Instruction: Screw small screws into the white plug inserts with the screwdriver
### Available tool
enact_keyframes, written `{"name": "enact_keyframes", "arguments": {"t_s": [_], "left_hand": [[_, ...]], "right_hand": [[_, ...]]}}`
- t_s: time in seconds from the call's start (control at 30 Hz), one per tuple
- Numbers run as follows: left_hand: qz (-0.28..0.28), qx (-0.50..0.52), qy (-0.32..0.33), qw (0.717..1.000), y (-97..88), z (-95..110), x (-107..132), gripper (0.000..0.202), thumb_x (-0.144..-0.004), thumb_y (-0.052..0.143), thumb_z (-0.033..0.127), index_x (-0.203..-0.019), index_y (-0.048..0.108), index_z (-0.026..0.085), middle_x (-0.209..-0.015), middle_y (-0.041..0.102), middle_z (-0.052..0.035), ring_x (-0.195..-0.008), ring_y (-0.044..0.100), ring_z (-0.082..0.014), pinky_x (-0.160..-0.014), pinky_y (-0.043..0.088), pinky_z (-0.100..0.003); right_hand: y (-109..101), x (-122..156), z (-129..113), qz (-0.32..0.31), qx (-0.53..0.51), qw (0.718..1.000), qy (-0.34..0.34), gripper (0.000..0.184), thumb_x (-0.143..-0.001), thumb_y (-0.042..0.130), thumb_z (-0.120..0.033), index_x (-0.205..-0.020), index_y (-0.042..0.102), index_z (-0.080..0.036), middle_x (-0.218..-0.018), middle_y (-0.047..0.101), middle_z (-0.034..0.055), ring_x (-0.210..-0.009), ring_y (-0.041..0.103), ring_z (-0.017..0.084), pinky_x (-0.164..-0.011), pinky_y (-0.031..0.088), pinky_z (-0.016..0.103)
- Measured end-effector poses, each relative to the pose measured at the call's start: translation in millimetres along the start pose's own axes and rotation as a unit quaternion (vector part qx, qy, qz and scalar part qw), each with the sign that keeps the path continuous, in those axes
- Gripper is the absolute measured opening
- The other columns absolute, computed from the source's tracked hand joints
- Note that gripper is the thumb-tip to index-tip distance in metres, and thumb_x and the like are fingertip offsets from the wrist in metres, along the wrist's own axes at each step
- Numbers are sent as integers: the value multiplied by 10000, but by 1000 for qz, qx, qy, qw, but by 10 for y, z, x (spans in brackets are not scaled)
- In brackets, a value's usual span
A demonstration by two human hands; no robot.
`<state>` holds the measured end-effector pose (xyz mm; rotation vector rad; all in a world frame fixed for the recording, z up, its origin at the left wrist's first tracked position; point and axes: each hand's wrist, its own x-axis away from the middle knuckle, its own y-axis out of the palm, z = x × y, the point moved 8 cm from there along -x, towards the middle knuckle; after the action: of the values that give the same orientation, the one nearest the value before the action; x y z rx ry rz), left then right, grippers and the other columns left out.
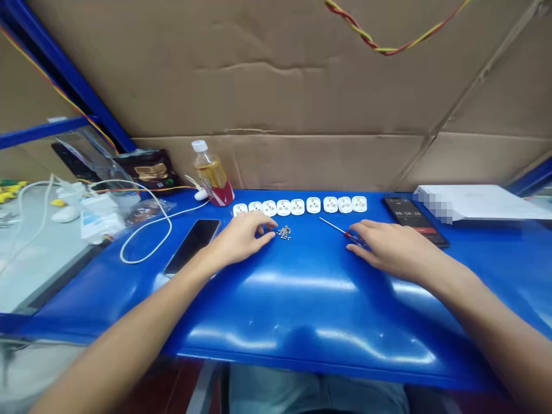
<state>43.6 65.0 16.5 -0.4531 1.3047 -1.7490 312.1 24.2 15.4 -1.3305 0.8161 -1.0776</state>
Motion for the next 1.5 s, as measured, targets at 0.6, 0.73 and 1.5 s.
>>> {"name": "enact_keyframes", "arguments": {"t_s": [0.6,0.73,1.5], "left_hand": [[4,-22,-11,1000,-6,-33,-25,291,-988,616,397,-1112,806,215,-1038,800,-64,-837,711,-213,-785,551,-339],[94,-105,-58,988,-412,-332,-5,385,-967,607,438,-1184,784,174,-1198,773,-120,-1090,709,-308,-1001,539,-445],[-94,-81,-89,988,-220,-37,131,567,-879,686,719,-1174,762,241,-1022,768,-65,-869,695,-259,-655,438,-306]], "right_hand": [[18,-25,-118,-6,50,999,-17,243,-1085,411,-253,-1058,640,-174,-1074,729,101,-889,741,283,-572,293,342],[8,-12,-123,-13,39,999,-19,236,-1089,419,-252,-1066,642,-180,-1099,726,98,-882,732,277,-616,354,350],[-6,-31,-290,46,-210,969,-123,237,-1101,415,-403,-1149,577,-236,-1006,771,70,-862,728,248,-710,487,341]]}}
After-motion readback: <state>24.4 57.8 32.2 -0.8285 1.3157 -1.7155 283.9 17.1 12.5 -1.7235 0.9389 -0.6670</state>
